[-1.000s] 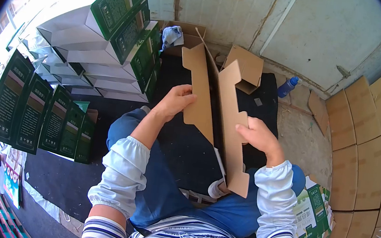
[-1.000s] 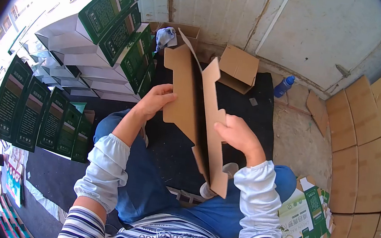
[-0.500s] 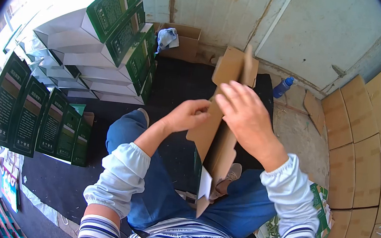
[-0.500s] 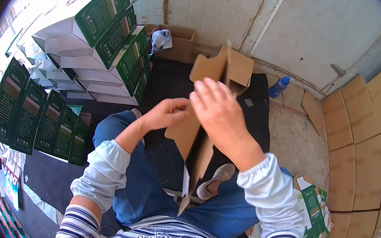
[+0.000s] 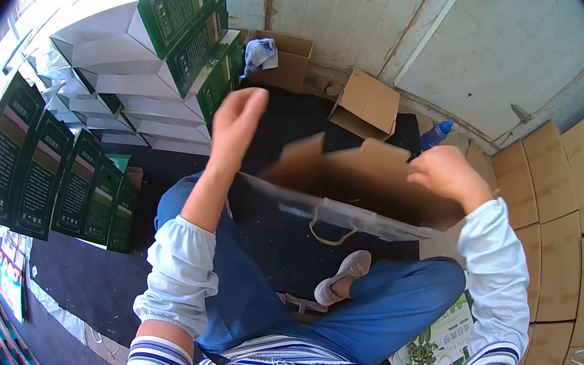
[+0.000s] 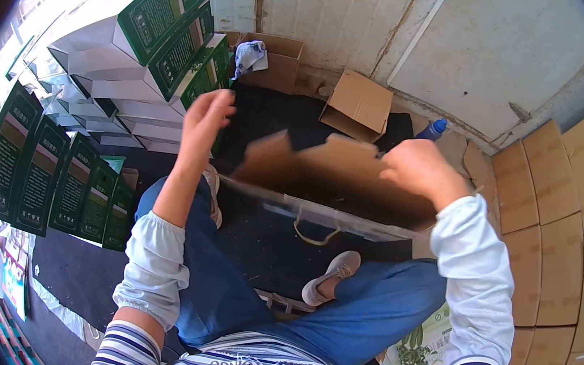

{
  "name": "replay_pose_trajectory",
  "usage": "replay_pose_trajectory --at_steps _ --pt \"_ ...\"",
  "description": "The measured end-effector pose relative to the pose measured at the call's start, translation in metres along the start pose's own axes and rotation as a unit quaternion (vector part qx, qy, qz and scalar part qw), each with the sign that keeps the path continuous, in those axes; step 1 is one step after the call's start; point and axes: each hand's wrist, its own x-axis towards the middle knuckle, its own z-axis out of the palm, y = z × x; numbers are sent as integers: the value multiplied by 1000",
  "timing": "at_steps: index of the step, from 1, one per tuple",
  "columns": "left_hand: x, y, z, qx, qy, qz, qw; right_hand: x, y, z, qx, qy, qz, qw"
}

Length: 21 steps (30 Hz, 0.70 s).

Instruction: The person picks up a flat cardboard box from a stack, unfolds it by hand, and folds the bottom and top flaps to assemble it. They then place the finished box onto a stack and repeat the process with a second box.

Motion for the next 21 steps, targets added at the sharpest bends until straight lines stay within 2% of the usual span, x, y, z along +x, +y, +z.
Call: replay_pose_trajectory --at_steps 2,3,6,9,10,13,16,17,20,21 --pt "3 -11 -14 34 119 2 992 -11 11 -9 59 -2 55 997" --pt "3 -15 -13 53 160 33 985 -14 13 -11 88 -2 84 993" --pt "7 -44 -12 95 179 64 977 -17 10 0 202 -9 110 973" --pt "-14 -14 11 89 5 -42 995 -10 -9 17 304 9 110 946" --pt "-22 -13 20 94 -28 -47 994 -7 -20 20 334 24 115 935" --pt "-37 -23 38 68 -190 -86 976 9 -40 45 315 61 114 940" --pt "-40 -21 49 87 -251 -108 958 17 -65 68 344 55 153 925" --pt "-42 -19 54 82 -234 -117 962 19 -72 77 349 49 155 923" --pt "-31 -83 63 173 -281 -49 943 21 -86 101 391 15 158 906" --pt "-36 -67 67 220 -275 -72 933 22 -90 107 412 -5 164 896"
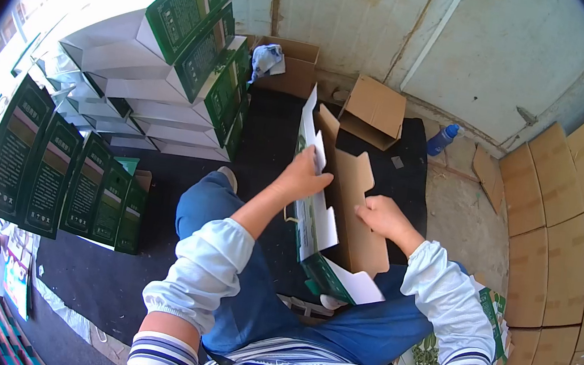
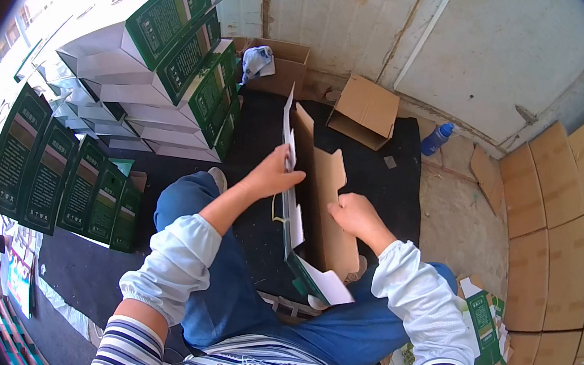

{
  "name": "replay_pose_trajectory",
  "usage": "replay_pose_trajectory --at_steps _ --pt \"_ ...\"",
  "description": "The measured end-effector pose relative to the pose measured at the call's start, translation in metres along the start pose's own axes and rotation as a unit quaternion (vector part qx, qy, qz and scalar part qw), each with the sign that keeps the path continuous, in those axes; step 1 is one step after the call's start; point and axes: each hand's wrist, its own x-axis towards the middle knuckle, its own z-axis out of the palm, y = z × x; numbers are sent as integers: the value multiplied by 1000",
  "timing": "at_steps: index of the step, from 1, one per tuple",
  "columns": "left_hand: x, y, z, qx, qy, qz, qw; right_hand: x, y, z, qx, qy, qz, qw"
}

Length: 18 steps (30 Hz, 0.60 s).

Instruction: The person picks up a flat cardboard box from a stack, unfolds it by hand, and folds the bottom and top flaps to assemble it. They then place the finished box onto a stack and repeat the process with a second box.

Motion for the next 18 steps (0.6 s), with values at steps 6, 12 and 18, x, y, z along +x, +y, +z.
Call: replay_pose_trajectory --at_steps 6,12,18 --pt "4 -28 35 -7 20 -38 999 -6 8 0 51 -41 52 996" --pt "-13 -26 28 76 -31 -18 996 8 32 14 19 41 -29 999" --pt "-46 13 -4 181 -60 40 981 21 29 -18 -2 68 17 998"
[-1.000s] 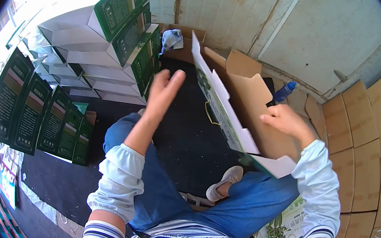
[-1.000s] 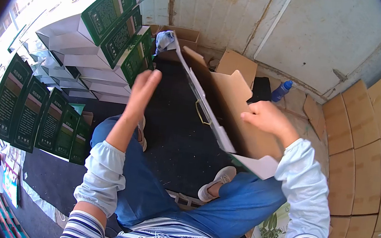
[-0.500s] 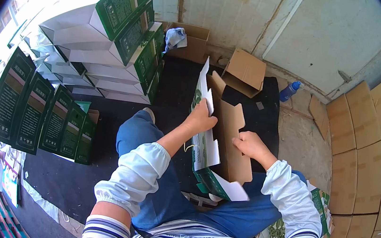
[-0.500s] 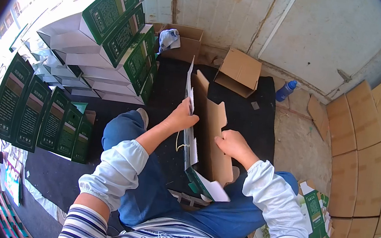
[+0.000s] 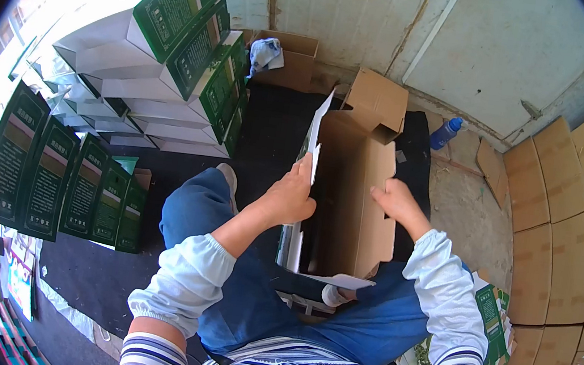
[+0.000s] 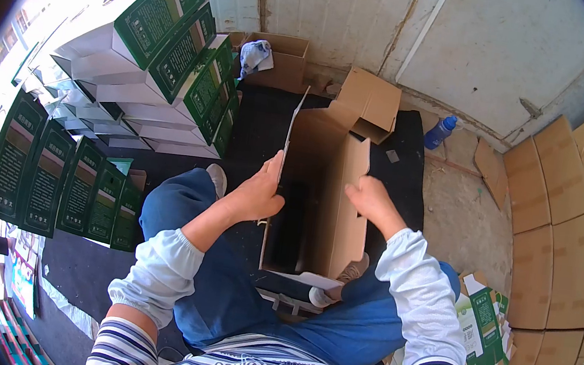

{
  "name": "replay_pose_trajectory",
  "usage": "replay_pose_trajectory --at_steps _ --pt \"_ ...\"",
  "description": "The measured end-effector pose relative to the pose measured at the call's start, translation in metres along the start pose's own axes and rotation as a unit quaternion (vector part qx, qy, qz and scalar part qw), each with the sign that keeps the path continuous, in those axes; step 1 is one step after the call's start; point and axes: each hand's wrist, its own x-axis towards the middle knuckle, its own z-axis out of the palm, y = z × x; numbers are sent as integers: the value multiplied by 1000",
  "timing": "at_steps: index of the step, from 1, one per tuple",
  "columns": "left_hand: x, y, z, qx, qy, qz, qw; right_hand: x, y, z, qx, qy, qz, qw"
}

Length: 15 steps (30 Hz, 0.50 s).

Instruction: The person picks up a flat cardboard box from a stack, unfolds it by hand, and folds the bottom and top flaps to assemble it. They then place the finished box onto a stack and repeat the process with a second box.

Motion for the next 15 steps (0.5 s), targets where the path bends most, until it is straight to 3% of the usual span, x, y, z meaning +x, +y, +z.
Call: replay_pose_trajectory --at_steps 4,15 --pt "-8 8 -2 58 11 28 998 32 7 -4 -52 35 -51 997" --pt "13 23 16 186 -48 -7 981 58 13 -2 -20 15 16 1000"
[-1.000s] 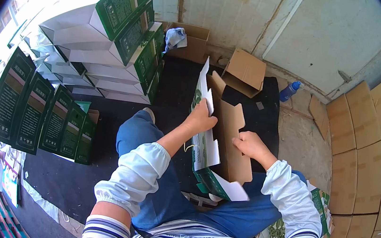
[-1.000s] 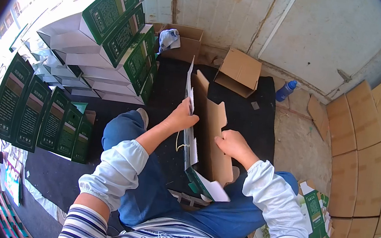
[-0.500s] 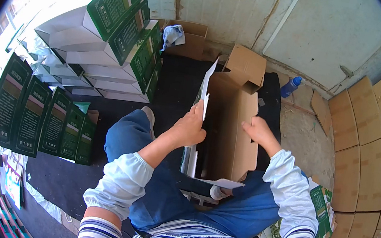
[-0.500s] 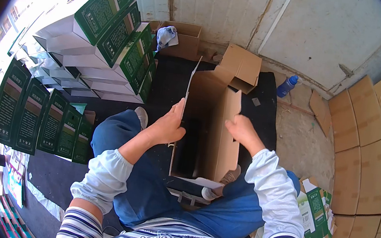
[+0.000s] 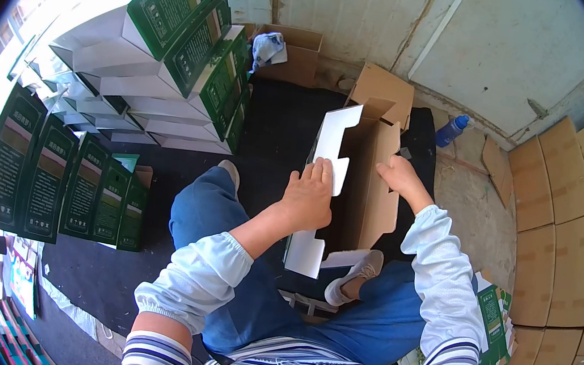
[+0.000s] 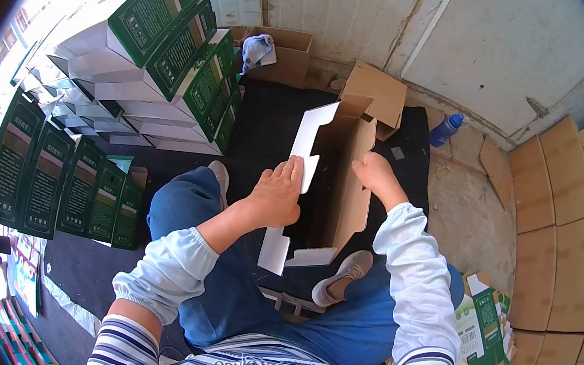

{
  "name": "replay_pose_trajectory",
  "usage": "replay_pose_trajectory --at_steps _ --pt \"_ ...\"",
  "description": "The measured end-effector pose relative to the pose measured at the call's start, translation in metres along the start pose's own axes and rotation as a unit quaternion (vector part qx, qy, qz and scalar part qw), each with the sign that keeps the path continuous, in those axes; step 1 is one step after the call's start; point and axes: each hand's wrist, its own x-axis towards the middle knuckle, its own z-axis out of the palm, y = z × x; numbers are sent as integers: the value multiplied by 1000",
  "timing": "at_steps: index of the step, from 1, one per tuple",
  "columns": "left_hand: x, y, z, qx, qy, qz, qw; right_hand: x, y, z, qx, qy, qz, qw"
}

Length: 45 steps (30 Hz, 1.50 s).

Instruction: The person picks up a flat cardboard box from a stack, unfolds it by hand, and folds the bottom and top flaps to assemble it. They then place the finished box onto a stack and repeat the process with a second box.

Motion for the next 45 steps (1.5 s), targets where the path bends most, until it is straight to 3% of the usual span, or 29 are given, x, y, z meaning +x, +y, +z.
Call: replay_pose_trajectory --at_steps 13,16,19,21,23,26,28,31,37,42,45 --pt "18 7 2 94 -42 -26 994 5 4 4 -3 -13 -19 1000" --pt "16 6 3 90 -19 -22 995 0 -1 -2 39 -50 48 997" --pt "15 7 6 91 -5 -21 996 -13 -5 4 41 114 -34 992" --pt "15 8 6 92 -19 -29 995 -47 -33 -4 -51 243 -93 964" --pt "18 9 2 93 -48 -39 994 -83 -65 -10 -108 275 -249 922" --pt "17 10 2 93 -33 -37 994 -128 -80 -9 -115 -43 -364 923" --pt "18 10 3 98 -37 -35 994 -143 -69 1 -112 -150 -348 919" --pt "18 8 4 99 -29 -32 994 -145 -53 3 -83 -140 -417 894" --pt "19 16 9 105 -26 -55 993 -154 -62 -10 -139 -244 -377 883" --pt "15 13 36 115 61 -48 990 -152 -57 -1 -75 -209 -364 905" --pt "13 13 38 142 49 -56 987 -151 -54 7 -55 -201 -345 915"
